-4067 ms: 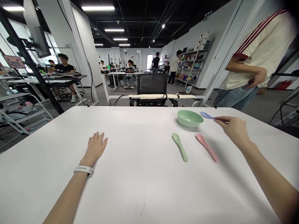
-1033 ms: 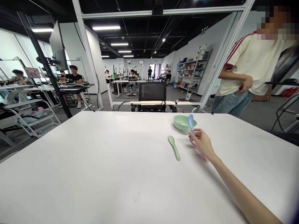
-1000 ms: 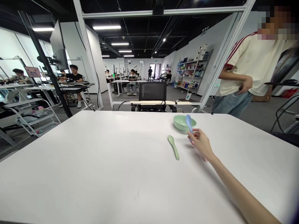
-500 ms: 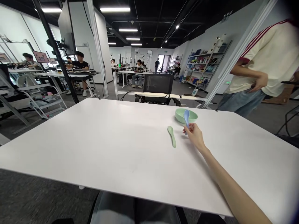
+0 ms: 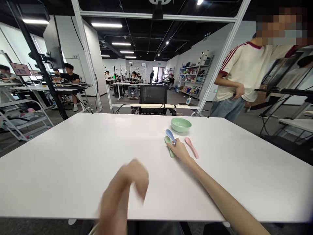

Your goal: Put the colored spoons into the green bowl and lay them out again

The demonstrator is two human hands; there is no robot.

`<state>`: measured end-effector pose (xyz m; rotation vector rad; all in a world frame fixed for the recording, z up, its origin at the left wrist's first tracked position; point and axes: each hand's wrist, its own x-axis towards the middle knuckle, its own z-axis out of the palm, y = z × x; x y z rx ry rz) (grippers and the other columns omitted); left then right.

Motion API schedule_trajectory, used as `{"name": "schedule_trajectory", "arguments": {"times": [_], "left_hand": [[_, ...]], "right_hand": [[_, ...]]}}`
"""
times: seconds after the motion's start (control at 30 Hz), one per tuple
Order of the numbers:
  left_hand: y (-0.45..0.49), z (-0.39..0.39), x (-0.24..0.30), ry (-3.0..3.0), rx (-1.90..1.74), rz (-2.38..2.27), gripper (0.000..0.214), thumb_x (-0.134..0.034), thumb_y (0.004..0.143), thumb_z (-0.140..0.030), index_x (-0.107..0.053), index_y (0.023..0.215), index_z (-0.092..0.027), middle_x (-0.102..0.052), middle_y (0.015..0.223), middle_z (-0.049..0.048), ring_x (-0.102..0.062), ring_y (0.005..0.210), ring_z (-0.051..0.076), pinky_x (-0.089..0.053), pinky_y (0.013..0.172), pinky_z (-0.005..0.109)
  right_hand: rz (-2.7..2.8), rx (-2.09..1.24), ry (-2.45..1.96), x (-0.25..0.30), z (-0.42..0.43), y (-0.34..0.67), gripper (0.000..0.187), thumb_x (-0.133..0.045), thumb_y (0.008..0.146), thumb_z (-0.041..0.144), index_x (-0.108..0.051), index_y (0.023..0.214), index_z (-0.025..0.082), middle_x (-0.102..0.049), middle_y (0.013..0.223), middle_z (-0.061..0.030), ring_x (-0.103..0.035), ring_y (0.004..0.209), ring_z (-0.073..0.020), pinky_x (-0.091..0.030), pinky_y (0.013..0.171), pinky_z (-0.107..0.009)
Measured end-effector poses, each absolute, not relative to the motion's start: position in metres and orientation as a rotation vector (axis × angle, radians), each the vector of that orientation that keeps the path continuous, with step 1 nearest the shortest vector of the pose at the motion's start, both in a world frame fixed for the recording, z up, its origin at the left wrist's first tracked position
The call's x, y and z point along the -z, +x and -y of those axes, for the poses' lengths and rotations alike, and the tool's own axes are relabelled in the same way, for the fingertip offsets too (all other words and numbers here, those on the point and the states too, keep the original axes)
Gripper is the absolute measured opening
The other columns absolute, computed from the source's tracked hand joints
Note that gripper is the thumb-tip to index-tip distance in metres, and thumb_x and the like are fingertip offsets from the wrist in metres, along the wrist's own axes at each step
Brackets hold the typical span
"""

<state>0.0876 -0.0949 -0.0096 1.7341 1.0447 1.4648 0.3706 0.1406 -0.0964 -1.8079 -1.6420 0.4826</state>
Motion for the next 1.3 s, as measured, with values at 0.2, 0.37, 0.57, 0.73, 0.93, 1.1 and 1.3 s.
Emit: {"name": "schedule_trajectory", "arguments": {"times": [0.2,0.37,0.57,0.73,0.93,1.1,1.3], "left_hand": [[0.138,-0.057,0.017,1.548,-0.908,-1.265,0.058,-0.057,0.101,-0.077,-0.063,0.073,-0.027,-0.065,0.076,0.0024,-0.060,0.075,0.021,-0.052,0.081,0.039],[0.184,-0.124,0.054,1.446,-0.821,-1.301,0.060,-0.065,0.095,-0.081,-0.067,0.073,-0.025,-0.069,0.072,0.0032,-0.066,0.070,0.020,-0.055,0.078,0.037],[0.213,-0.151,0.075,1.411,-0.925,-1.354,0.066,-0.060,0.102,-0.082,-0.063,0.067,-0.026,-0.079,0.076,0.0120,-0.081,0.088,0.027,-0.060,0.085,0.037],[0.211,-0.166,0.084,1.406,-0.939,-1.374,0.066,-0.052,0.108,-0.077,-0.073,0.078,-0.022,-0.086,0.089,0.0174,-0.083,0.089,0.028,-0.063,0.086,0.039],[0.209,-0.187,0.081,1.478,-0.863,-1.436,0.070,-0.036,0.115,-0.063,-0.080,0.082,-0.019,-0.089,0.099,0.0202,-0.082,0.093,0.025,-0.061,0.094,0.037],[0.220,-0.193,0.079,1.655,-0.596,-1.480,0.064,-0.044,0.114,-0.053,-0.081,0.076,-0.018,-0.088,0.088,0.0168,-0.080,0.093,0.025,-0.059,0.096,0.035],[0.242,-0.193,0.070,1.878,-0.361,-1.624,0.033,-0.070,0.104,-0.046,-0.085,0.114,-0.018,-0.092,0.109,0.0185,-0.082,0.119,0.032,-0.058,0.103,0.039]], "right_hand": [[1.694,-0.435,-1.862,0.095,-0.140,0.363,0.028,-0.069,0.099,0.033,-0.054,0.076,0.029,-0.074,0.077,-0.0089,-0.072,0.076,-0.0277,-0.043,0.067,-0.034],[1.726,-0.526,-1.691,0.097,-0.137,0.360,0.012,-0.060,0.102,0.033,-0.056,0.091,0.030,-0.075,0.075,-0.0031,-0.072,0.074,-0.0251,-0.049,0.069,-0.032],[1.784,-0.624,-1.450,0.097,-0.130,0.356,0.014,-0.053,0.108,0.045,-0.050,0.107,0.031,-0.072,0.074,0.0017,-0.067,0.066,-0.0240,-0.047,0.070,-0.033],[1.783,-0.648,-1.518,0.089,-0.132,0.366,0.038,-0.066,0.102,0.066,-0.052,0.107,0.031,-0.070,0.075,0.0021,-0.066,0.069,-0.0254,-0.043,0.068,-0.033],[1.745,-0.512,-1.624,0.076,-0.156,0.416,0.059,-0.084,0.090,0.071,-0.066,0.122,0.025,-0.069,0.076,0.0027,-0.067,0.074,-0.0250,-0.046,0.070,-0.033],[1.447,-0.138,-1.949,0.066,-0.175,0.506,0.042,-0.059,0.111,0.050,-0.079,0.124,0.016,-0.084,0.099,-0.0128,-0.076,0.089,-0.0268,-0.054,0.083,-0.034],[1.214,-0.005,-2.239,0.081,-0.167,0.567,0.062,-0.051,0.114,0.054,-0.088,0.106,0.005,-0.083,0.103,-0.0350,-0.080,0.107,-0.0444,-0.059,0.098,-0.052]]}}
